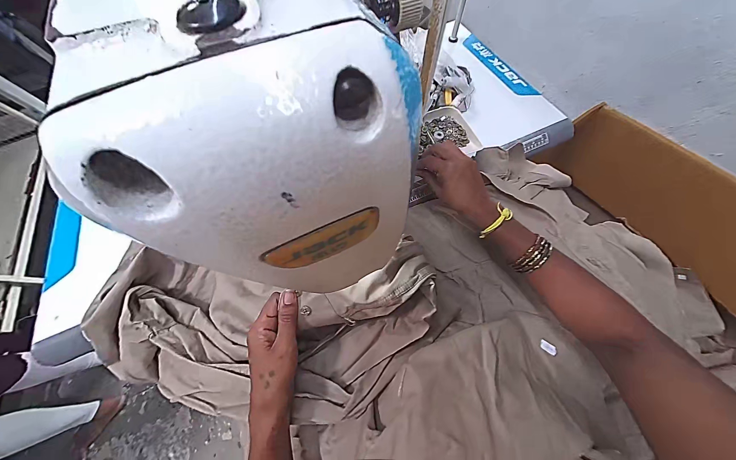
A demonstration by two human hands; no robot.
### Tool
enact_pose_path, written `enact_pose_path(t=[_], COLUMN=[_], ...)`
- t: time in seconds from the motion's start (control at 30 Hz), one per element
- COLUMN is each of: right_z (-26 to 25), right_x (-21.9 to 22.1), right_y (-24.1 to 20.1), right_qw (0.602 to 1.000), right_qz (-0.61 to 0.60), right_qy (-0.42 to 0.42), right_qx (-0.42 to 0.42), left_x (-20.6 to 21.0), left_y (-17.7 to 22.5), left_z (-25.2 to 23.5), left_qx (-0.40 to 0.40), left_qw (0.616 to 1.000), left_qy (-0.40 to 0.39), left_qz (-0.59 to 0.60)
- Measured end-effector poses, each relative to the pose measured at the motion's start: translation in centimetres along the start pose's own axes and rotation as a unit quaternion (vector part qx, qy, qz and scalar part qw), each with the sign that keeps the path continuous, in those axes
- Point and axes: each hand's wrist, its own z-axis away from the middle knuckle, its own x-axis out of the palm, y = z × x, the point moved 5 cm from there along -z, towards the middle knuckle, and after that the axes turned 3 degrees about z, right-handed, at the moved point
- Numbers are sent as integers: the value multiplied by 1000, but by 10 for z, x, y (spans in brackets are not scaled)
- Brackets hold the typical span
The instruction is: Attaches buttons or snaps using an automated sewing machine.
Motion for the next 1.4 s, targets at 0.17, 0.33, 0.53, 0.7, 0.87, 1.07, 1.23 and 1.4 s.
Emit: enact_pose_path(t=[0.17, 0.33, 0.53, 0.7, 0.87, 1.07, 1.23, 1.4], right_z=[-2, -4, -4, 29, 13, 93, 116, 72], right_x=[-6, -21, -52, -47, -57, -48, -29, -91], right_y=[10, 2, -79, -157, -149, -77, -89, -127], right_qw=[998, 959, 984, 939, 970, 878, 782, 827], right_qz=[-61, -226, -176, -38, -134, -208, -423, -515], right_qy=[5, -33, 2, 67, -27, -390, -347, -225], right_qx=[-13, 168, 39, -336, -201, 185, 299, -1], left_x=[0, 3, 8, -166, -176, 2, 48, 48], left_y=[0, 5, 47, 51, 56, 37, 24, 61], left_z=[-4, -4, 26, -45, -21, 46, 66, 42], left_qx=[-6, -5, 277, 120, 69, 99, 67, 67], left_qw=[1000, 999, 883, 992, 961, 909, 919, 936], left_qy=[-10, 6, -376, 39, 203, -333, -329, -344], left_qz=[15, 41, 40, -24, -174, -232, -206, 14])
